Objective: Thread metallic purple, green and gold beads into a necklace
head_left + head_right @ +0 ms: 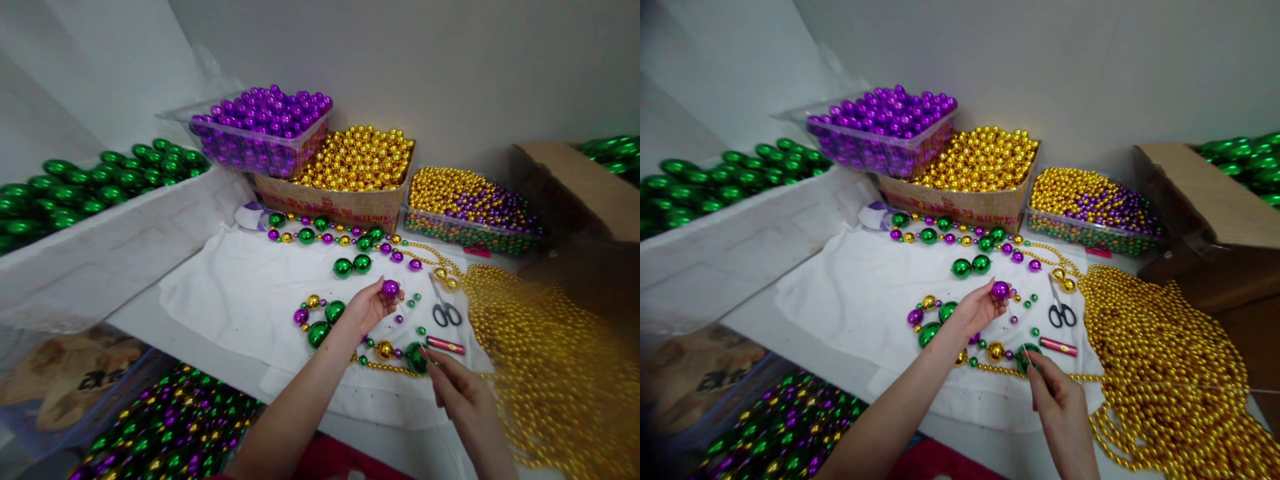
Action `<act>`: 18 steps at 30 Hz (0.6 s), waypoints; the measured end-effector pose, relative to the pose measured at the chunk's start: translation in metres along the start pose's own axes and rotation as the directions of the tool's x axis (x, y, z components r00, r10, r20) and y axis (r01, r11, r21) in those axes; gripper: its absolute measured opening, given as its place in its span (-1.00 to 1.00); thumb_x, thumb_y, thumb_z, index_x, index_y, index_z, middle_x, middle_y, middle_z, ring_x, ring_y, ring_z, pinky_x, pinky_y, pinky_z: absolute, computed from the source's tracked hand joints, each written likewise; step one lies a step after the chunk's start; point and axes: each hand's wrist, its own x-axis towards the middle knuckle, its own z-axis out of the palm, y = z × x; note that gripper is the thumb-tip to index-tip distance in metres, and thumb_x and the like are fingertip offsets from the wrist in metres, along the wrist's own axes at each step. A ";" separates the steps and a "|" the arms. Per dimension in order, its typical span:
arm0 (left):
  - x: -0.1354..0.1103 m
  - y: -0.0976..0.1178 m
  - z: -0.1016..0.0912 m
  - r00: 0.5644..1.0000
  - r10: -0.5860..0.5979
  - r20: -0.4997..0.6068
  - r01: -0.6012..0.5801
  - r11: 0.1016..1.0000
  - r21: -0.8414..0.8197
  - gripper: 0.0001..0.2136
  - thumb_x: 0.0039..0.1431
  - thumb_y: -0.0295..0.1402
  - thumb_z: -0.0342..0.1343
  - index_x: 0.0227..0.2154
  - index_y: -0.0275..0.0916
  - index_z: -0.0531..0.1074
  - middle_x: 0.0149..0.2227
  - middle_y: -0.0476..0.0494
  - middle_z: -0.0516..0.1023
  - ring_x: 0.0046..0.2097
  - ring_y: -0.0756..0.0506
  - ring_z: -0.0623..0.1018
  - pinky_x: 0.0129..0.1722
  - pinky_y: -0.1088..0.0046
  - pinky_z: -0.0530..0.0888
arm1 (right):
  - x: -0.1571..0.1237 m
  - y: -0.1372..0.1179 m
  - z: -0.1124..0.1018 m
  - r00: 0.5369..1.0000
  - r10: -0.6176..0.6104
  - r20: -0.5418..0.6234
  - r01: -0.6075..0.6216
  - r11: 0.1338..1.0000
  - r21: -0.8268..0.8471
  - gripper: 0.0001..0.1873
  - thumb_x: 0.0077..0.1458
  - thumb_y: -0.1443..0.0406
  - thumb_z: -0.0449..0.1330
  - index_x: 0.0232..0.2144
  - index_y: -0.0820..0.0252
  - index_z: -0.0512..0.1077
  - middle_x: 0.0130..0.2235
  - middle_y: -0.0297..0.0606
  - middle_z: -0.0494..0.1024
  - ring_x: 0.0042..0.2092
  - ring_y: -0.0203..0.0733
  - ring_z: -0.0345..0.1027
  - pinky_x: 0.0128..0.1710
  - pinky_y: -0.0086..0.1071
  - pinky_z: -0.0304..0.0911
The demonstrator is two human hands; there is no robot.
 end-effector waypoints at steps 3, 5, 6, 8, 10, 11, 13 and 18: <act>-0.003 -0.004 0.002 0.998 0.017 0.056 -0.019 0.999 0.044 -0.69 0.25 -0.26 -0.05 -0.22 -0.43 0.47 -0.32 -0.29 0.55 -0.42 0.02 0.48 -0.38 0.52 0.40 | 0.002 -0.001 0.001 1.000 -0.010 -0.024 0.011 1.000 0.021 -0.52 -0.03 0.01 0.18 -0.19 0.24 0.53 -0.67 -0.42 0.23 -0.61 -0.35 0.06 -0.62 -0.46 0.02; -0.005 -0.007 0.004 0.995 0.029 0.091 -0.036 0.997 0.071 -0.70 0.24 -0.26 -0.02 -0.17 -0.40 0.47 -0.30 -0.29 0.55 -0.40 0.02 0.48 -0.36 0.51 0.40 | 0.005 0.001 0.002 1.000 -0.015 -0.023 0.016 0.999 0.039 -0.52 -0.02 0.02 0.19 -0.17 0.24 0.53 -0.66 -0.42 0.24 -0.61 -0.35 0.05 -0.62 -0.46 0.02; -0.006 -0.008 0.004 0.993 0.038 0.109 -0.047 0.995 0.084 -0.70 0.23 -0.26 -0.01 -0.15 -0.39 0.46 -0.29 -0.28 0.55 -0.39 0.02 0.48 -0.35 0.51 0.40 | 0.006 0.001 0.002 1.000 -0.018 -0.022 0.019 0.999 0.047 -0.52 -0.01 0.02 0.18 -0.16 0.25 0.52 -0.66 -0.42 0.25 -0.60 -0.35 0.06 -0.61 -0.46 0.02; -0.009 -0.011 0.006 0.988 0.048 0.147 -0.065 0.992 0.109 -0.70 0.21 -0.26 0.02 -0.13 -0.37 0.47 -0.26 -0.28 0.54 -0.38 0.01 0.48 -0.33 0.49 0.39 | 0.008 0.003 0.003 1.000 -0.016 -0.016 0.017 0.998 0.060 -0.52 0.02 0.03 0.17 -0.12 0.25 0.49 -0.63 -0.42 0.27 -0.57 -0.35 0.09 -0.59 -0.47 0.02; -0.012 -0.015 0.009 0.982 0.045 0.183 -0.070 0.989 0.132 -0.69 0.20 -0.24 0.04 -0.12 -0.37 0.47 -0.24 -0.28 0.53 -0.35 0.01 0.48 -0.32 0.49 0.39 | 0.011 0.005 0.004 1.000 -0.004 -0.004 0.004 0.997 0.082 -0.51 0.04 0.03 0.16 -0.09 0.25 0.47 -0.62 -0.42 0.27 -0.57 -0.35 0.09 -0.60 -0.48 0.02; -0.014 -0.018 0.011 0.979 0.038 0.199 -0.068 0.987 0.144 -0.68 0.19 -0.24 0.06 -0.12 -0.36 0.47 -0.24 -0.28 0.53 -0.34 0.01 0.48 -0.31 0.49 0.39 | 0.013 0.006 0.006 1.000 0.000 0.000 0.000 0.995 0.098 -0.51 0.04 0.03 0.17 -0.09 0.25 0.46 -0.62 -0.42 0.27 -0.57 -0.36 0.09 -0.60 -0.48 0.01; -0.019 -0.024 0.015 0.974 0.021 0.227 -0.062 0.982 0.176 -0.67 0.17 -0.23 0.08 -0.11 -0.35 0.47 -0.23 -0.27 0.52 -0.30 0.00 0.48 -0.30 0.50 0.38 | 0.017 0.008 0.009 1.000 -0.009 -0.023 0.013 0.988 0.152 -0.52 0.01 0.02 0.19 -0.15 0.25 0.44 -0.62 -0.43 0.28 -0.57 -0.35 0.10 -0.62 -0.49 0.00; -0.031 -0.041 0.030 0.978 0.025 0.207 -0.079 0.963 0.259 -0.72 0.02 -0.25 0.22 -0.26 -0.36 0.54 -0.24 -0.23 0.53 -0.29 0.00 0.48 -0.20 0.47 0.36 | 0.022 0.012 0.009 0.994 -0.048 -0.102 0.069 0.976 0.207 -0.55 -0.05 0.03 0.25 -0.20 0.17 0.31 -0.52 -0.39 0.41 -0.52 -0.31 0.23 -0.58 -0.48 0.11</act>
